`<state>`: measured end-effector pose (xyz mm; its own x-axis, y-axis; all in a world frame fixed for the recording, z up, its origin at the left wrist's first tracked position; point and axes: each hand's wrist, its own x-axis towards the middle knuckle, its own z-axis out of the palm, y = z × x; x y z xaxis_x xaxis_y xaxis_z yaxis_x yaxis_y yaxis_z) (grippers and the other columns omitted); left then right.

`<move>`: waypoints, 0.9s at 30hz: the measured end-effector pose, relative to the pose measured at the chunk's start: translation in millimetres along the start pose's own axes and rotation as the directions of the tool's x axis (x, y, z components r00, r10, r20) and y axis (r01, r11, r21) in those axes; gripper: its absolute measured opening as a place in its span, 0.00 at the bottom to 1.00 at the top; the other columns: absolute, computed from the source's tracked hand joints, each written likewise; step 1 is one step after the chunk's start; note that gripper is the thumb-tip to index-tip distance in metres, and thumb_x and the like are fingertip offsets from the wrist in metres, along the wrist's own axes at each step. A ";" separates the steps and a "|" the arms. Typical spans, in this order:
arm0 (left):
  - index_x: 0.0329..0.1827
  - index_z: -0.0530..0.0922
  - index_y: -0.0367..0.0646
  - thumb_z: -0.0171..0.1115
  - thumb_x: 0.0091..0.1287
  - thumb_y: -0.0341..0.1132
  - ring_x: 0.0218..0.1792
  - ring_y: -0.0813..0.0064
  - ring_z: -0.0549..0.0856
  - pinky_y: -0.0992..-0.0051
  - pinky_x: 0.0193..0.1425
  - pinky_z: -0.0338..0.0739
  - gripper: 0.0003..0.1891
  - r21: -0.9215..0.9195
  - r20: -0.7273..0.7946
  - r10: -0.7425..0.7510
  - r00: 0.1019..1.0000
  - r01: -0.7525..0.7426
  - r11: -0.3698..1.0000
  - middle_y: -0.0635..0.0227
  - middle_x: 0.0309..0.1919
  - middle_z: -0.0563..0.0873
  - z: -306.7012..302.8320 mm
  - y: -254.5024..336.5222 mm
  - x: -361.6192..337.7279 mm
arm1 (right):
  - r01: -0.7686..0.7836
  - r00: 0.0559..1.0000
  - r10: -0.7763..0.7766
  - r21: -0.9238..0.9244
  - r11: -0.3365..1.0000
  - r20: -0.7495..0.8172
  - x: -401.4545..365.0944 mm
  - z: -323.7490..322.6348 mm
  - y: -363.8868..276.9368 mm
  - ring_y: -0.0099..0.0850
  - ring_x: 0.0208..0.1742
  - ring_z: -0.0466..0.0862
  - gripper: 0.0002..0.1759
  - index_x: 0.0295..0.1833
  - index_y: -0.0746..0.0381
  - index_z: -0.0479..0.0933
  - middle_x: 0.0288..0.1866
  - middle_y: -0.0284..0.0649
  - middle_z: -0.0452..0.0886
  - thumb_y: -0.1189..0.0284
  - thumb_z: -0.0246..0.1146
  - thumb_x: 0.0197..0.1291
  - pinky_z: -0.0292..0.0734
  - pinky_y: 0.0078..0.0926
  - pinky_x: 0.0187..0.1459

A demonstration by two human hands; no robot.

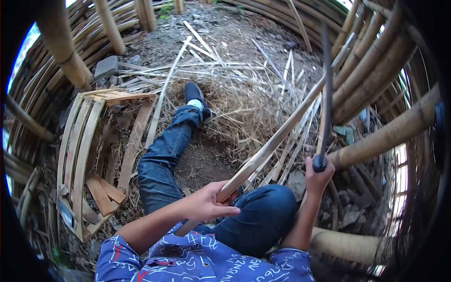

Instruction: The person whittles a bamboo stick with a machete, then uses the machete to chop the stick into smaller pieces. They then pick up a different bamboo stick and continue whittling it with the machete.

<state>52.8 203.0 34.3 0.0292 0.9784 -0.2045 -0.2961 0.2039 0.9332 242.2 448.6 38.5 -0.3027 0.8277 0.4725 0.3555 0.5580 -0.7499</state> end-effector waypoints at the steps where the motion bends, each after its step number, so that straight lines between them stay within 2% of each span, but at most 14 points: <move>1: 0.46 0.70 0.41 0.70 0.63 0.32 0.27 0.90 0.69 0.86 0.28 0.66 0.17 0.004 0.029 -0.024 0.999 0.024 1.000 0.77 0.28 0.70 5.6 -1.2 0.2 | 0.012 1.000 -0.012 -0.043 0.999 0.005 -9.2 -6.6 -10.5 0.19 0.22 0.70 0.08 0.27 0.67 0.74 0.19 0.33 0.71 0.76 0.68 0.49 0.67 0.24 0.25; 2: 0.47 0.70 0.40 0.69 0.64 0.32 0.29 0.89 0.70 0.85 0.30 0.67 0.16 0.123 -0.002 -0.040 0.999 0.040 0.992 0.76 0.29 0.71 11.5 0.9 -0.7 | 0.054 0.995 -0.038 -0.178 0.982 0.091 -16.7 -17.7 -14.5 0.19 0.20 0.70 0.07 0.28 0.66 0.76 0.18 0.34 0.70 0.76 0.68 0.49 0.67 0.24 0.25; 3: 0.47 0.71 0.38 0.69 0.64 0.32 0.31 0.88 0.71 0.83 0.32 0.69 0.16 0.240 -0.030 -0.049 0.998 0.055 0.969 0.75 0.30 0.71 17.0 2.9 -1.7 | 0.044 0.993 -0.022 -0.193 0.980 0.116 -24.5 -22.1 -27.3 0.28 0.19 0.75 0.06 0.29 0.64 0.77 0.18 0.39 0.72 0.76 0.68 0.45 0.71 0.26 0.26; 4: 0.44 0.70 0.38 0.66 0.65 0.32 0.29 0.83 0.74 0.76 0.31 0.71 0.13 0.315 -0.024 -0.056 0.998 0.061 0.947 0.72 0.27 0.74 21.8 3.5 -2.5 | 0.134 0.987 -0.113 -0.201 0.970 0.116 -31.1 -24.3 -32.5 0.34 0.21 0.78 0.07 0.28 0.63 0.77 0.19 0.41 0.74 0.75 0.68 0.42 0.73 0.28 0.27; 5: 0.44 0.70 0.38 0.66 0.65 0.32 0.29 0.83 0.74 0.76 0.31 0.71 0.13 0.321 0.004 -0.080 0.997 0.074 0.944 0.72 0.27 0.74 27.4 7.6 -3.1 | 0.225 0.972 -0.204 -0.209 0.952 0.118 -36.2 -26.9 -36.5 0.40 0.23 0.80 0.08 0.28 0.63 0.78 0.21 0.43 0.77 0.75 0.67 0.38 0.74 0.31 0.28; 6: 0.43 0.70 0.38 0.65 0.65 0.32 0.26 0.79 0.75 0.74 0.30 0.71 0.12 0.439 -0.013 -0.105 0.994 0.100 0.893 0.69 0.25 0.74 33.9 13.6 -4.2 | 0.219 0.965 -0.169 -0.260 0.940 0.201 -40.8 -33.0 -43.5 0.46 0.27 0.82 0.10 0.28 0.62 0.78 0.24 0.45 0.80 0.74 0.66 0.33 0.76 0.35 0.30; 7: 0.41 0.70 0.38 0.65 0.65 0.31 0.24 0.76 0.76 0.72 0.30 0.71 0.11 0.550 -0.033 -0.120 0.992 0.118 0.827 0.66 0.22 0.74 39.5 18.6 -4.4 | 0.277 0.950 -0.212 -0.303 0.912 0.230 -45.7 -35.1 -47.6 0.44 0.27 0.82 0.10 0.27 0.61 0.78 0.24 0.43 0.80 0.73 0.66 0.32 0.76 0.36 0.31; 8: 0.40 0.68 0.38 0.62 0.66 0.31 0.23 0.60 0.80 0.64 0.30 0.72 0.10 0.582 -0.041 -0.072 0.997 0.082 0.809 0.57 0.20 0.75 46.3 18.8 -6.6 | 0.287 0.941 -0.207 -0.310 0.906 0.266 -50.5 -36.7 -48.6 0.43 0.28 0.83 0.10 0.28 0.60 0.78 0.25 0.42 0.81 0.73 0.66 0.32 0.76 0.35 0.32; 9: 0.40 0.68 0.38 0.62 0.66 0.31 0.23 0.60 0.80 0.64 0.30 0.72 0.10 0.586 -0.021 -0.087 0.996 0.082 0.806 0.57 0.20 0.75 50.9 18.0 -6.9 | 0.300 0.931 -0.204 -0.315 0.901 0.304 -54.7 -38.0 -49.5 0.43 0.28 0.83 0.10 0.28 0.60 0.78 0.25 0.42 0.81 0.73 0.67 0.32 0.76 0.35 0.32; 12: 0.43 0.66 0.38 0.57 0.68 0.32 0.31 0.41 0.81 0.54 0.33 0.72 0.10 0.668 -0.063 -0.073 0.995 0.097 0.737 0.48 0.23 0.78 56.0 15.7 -6.4 | 0.277 0.919 -0.148 -0.331 0.902 0.367 -67.1 -44.6 -52.7 0.44 0.27 0.82 0.09 0.27 0.62 0.77 0.23 0.44 0.80 0.75 0.66 0.35 0.74 0.36 0.30; 18: 0.46 0.63 0.35 0.56 0.68 0.31 0.30 0.40 0.81 0.49 0.33 0.71 0.12 0.721 -0.126 -0.096 0.987 0.157 0.675 0.44 0.22 0.78 70.9 12.3 -6.5 | 0.224 0.876 -0.045 -0.323 0.919 0.481 -75.6 -56.5 -49.1 0.44 0.28 0.82 0.09 0.27 0.60 0.75 0.23 0.42 0.79 0.74 0.66 0.35 0.73 0.37 0.30; 21: 0.47 0.63 0.34 0.55 0.68 0.31 0.29 0.40 0.81 0.49 0.32 0.72 0.12 0.730 -0.081 -0.090 0.993 0.120 0.673 0.44 0.22 0.79 68.3 11.7 -5.8 | 0.216 0.869 -0.028 -0.327 0.920 0.495 -72.0 -58.5 -48.1 0.44 0.27 0.82 0.09 0.26 0.60 0.74 0.22 0.43 0.78 0.74 0.66 0.35 0.73 0.38 0.29; 23: 0.47 0.64 0.33 0.55 0.68 0.30 0.28 0.40 0.81 0.49 0.31 0.72 0.13 0.758 -0.081 -0.066 0.995 0.105 0.643 0.44 0.22 0.79 70.5 12.3 -6.1 | 0.259 0.869 -0.026 -0.408 0.875 0.495 -68.0 -58.9 -46.8 0.45 0.27 0.81 0.09 0.24 0.61 0.72 0.21 0.44 0.77 0.74 0.65 0.36 0.72 0.39 0.29; 27: 0.50 0.64 0.31 0.56 0.68 0.30 0.25 0.41 0.81 0.51 0.28 0.73 0.14 0.797 -0.094 -0.053 0.994 0.107 0.594 0.44 0.21 0.79 75.3 14.9 -7.4 | 0.191 0.906 0.060 -0.531 0.826 0.418 -48.4 -64.2 -40.0 0.50 0.29 0.80 0.09 0.25 0.62 0.70 0.22 0.48 0.77 0.75 0.65 0.37 0.73 0.44 0.32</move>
<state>120.1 201.4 72.0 -0.0447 0.9588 -0.2805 0.5885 0.2521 0.7682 299.4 390.0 75.3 -0.6230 0.7589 0.1895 0.7054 0.6498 -0.2831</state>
